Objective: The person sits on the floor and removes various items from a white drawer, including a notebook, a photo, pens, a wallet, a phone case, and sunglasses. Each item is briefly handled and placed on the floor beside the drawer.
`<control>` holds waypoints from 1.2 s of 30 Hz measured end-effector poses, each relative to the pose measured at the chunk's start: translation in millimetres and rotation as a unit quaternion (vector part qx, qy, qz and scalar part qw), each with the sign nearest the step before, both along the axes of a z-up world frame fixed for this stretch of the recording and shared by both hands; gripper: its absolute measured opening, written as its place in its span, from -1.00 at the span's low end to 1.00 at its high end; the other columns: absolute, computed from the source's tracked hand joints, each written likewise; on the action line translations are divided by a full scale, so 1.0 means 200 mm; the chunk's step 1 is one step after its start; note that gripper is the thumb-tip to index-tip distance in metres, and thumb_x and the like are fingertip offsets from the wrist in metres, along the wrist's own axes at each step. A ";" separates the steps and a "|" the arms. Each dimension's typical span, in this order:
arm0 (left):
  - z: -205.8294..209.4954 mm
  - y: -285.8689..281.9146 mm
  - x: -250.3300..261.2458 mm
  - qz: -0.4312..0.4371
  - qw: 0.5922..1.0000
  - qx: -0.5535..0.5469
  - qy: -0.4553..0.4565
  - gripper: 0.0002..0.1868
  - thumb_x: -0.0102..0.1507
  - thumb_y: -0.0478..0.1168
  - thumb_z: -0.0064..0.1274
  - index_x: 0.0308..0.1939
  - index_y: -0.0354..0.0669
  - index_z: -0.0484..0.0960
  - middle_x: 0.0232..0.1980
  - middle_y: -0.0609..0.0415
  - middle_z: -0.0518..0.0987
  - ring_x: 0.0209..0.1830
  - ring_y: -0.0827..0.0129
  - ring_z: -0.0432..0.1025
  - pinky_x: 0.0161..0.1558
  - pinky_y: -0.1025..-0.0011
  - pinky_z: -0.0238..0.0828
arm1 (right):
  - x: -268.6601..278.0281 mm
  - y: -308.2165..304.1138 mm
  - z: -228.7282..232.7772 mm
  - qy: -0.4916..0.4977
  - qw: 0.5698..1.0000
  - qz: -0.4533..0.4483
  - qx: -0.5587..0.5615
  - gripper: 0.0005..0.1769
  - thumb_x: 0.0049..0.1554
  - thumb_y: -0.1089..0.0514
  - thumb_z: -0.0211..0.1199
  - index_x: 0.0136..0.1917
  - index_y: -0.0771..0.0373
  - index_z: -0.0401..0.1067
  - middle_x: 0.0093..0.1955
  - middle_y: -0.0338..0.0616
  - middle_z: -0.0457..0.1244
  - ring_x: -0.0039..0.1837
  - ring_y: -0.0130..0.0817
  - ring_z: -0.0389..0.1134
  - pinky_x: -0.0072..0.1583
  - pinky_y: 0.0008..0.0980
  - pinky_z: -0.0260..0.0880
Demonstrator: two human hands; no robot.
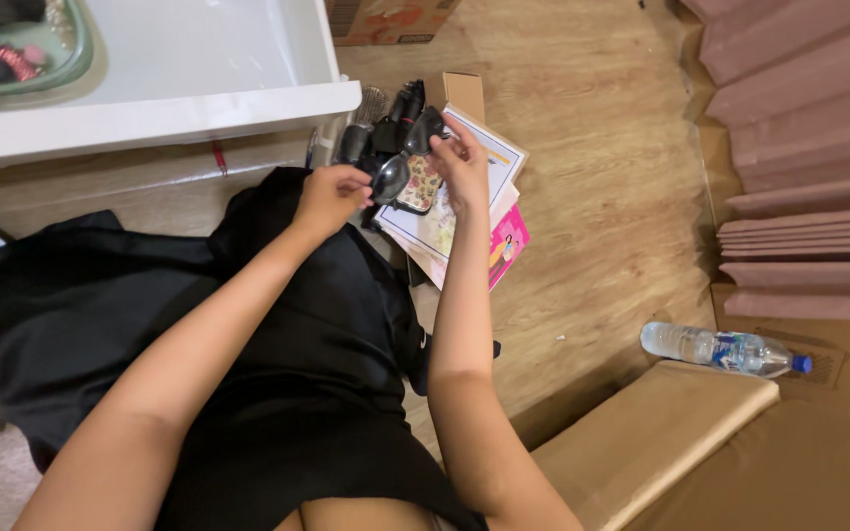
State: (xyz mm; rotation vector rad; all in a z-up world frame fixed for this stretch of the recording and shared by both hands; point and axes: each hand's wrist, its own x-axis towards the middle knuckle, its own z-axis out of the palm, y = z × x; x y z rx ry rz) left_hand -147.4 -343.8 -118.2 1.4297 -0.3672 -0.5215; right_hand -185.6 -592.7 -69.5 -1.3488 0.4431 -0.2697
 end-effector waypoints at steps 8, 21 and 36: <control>-0.13 -0.04 -0.01 0.032 0.993 0.102 -0.039 -0.71 0.22 -0.51 0.08 0.03 -0.37 0.66 0.00 -0.13 0.67 -0.11 0.30 0.66 -0.05 0.43 0.58 | 0.04 0.00 -0.19 0.050 0.999 -0.011 -0.008 -0.33 0.18 0.41 0.32 0.52 0.20 0.29 0.08 -0.08 0.27 -0.01 -0.37 0.43 0.01 -0.38 0.60; -0.16 0.17 0.06 -0.041 0.978 0.204 0.007 -0.59 0.33 -0.39 0.05 0.28 -0.15 0.64 -0.05 -0.22 0.71 -0.07 0.17 0.59 0.02 0.42 0.47 | 0.01 0.01 -0.18 0.064 0.991 -0.046 -0.112 -0.29 0.12 0.44 0.19 0.52 0.18 0.25 0.54 0.01 0.14 0.13 -0.24 0.49 -0.03 -0.39 0.55; 0.84 0.88 0.36 -0.039 0.990 -0.057 -0.120 -0.69 0.43 -0.35 -0.08 0.24 -0.36 0.54 0.02 -0.03 0.65 -0.08 0.43 0.56 -0.02 0.47 0.50 | 0.33 0.93 0.70 -0.105 0.972 0.187 -0.097 -0.54 0.28 0.28 0.25 0.43 0.33 0.33 0.32 0.05 0.34 0.11 -0.31 0.47 0.09 -0.40 0.52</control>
